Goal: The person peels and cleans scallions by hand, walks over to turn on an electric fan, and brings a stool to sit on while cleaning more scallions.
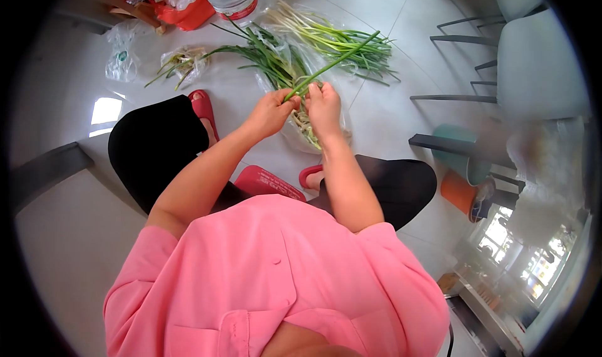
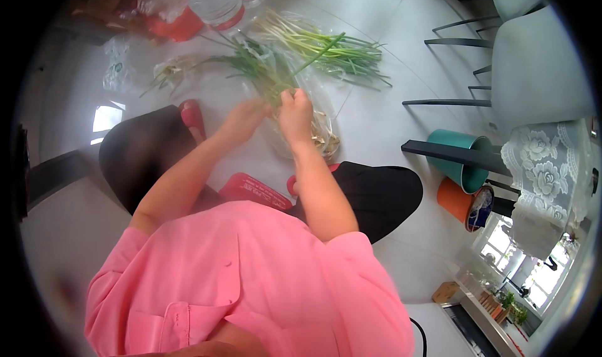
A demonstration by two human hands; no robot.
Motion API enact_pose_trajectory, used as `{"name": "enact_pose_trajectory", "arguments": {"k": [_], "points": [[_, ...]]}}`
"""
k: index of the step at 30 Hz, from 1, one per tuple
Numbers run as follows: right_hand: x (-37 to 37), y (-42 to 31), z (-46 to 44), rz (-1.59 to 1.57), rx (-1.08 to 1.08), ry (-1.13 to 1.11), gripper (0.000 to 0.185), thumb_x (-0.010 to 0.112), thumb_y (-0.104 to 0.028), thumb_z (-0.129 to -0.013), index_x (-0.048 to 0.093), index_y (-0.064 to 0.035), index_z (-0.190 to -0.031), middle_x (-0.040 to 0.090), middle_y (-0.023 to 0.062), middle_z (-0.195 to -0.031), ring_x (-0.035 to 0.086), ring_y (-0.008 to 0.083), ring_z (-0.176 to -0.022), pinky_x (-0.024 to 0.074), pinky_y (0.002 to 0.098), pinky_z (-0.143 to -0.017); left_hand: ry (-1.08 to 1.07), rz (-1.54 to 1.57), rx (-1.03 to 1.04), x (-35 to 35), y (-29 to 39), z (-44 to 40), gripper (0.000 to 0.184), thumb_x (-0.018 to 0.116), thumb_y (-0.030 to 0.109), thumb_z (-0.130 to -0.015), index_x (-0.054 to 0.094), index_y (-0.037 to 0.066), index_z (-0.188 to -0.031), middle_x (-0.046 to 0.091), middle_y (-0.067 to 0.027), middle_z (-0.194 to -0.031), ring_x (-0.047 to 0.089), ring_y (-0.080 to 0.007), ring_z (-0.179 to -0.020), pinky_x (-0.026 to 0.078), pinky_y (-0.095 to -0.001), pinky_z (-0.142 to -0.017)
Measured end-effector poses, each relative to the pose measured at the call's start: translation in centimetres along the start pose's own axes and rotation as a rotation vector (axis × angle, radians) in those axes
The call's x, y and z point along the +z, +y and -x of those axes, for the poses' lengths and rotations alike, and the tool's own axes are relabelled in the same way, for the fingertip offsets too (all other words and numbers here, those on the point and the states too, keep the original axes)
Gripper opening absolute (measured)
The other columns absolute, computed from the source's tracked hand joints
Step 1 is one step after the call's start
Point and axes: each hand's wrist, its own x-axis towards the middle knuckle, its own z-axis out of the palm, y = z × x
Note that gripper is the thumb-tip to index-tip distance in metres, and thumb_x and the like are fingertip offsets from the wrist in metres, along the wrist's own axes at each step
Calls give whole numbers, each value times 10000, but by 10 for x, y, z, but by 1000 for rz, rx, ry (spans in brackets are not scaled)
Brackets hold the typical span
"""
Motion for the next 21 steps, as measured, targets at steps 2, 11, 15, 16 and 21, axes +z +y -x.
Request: {"name": "enact_pose_trajectory", "arguments": {"k": [2, 11, 15, 16, 21], "points": [[17, 11, -2, -865, 444, -63, 210, 497, -169, -825, 518, 35, -871, 583, 204, -757, 577, 337, -692, 436, 420, -599, 72, 170, 74, 6, -4, -3, 215, 488, 206, -859, 573, 10, -886, 556, -100, -739, 500, -159, -707, 392, -308, -659], [-18, 41, -25, -493, 336, 40, 117, 494, -130, -836, 498, -17, -805, 511, 35, -645, 447, 87, -473, 354, 236, -408, 189, 128, 104, 5, -9, 2, 236, 471, 215, -889, 532, 38, -746, 440, 12, -589, 386, -96, -549, 337, -255, -517], [-26, 88, -17, 64, 288, -197, 220, 556, -161, -809, 520, 18, -932, 568, 53, -693, 534, 99, -529, 418, 241, -463, 250, 273, -64, -10, 1, -6, 252, 447, 237, -908, 509, 57, -744, 395, 28, -582, 345, -73, -541, 297, -246, -479], [-28, 93, -15, 61, 286, -196, 220, 556, -161, -809, 520, 18, -932, 568, 53, -693, 534, 99, -529, 418, 241, -463, 240, 255, -87, -11, 3, -7, 254, 443, 237, -910, 509, 56, -745, 400, 30, -582, 348, -70, -542, 295, -245, -479], [-34, 90, -5, 421, 145, -163, 371, 574, -168, -792, 516, 26, -1103, 613, 99, -798, 613, 139, -634, 469, 259, -564, 221, 113, -47, -3, 1, -7, 269, 445, 256, -904, 502, 37, -758, 436, -15, -589, 396, -112, -554, 336, -281, -512]]}}
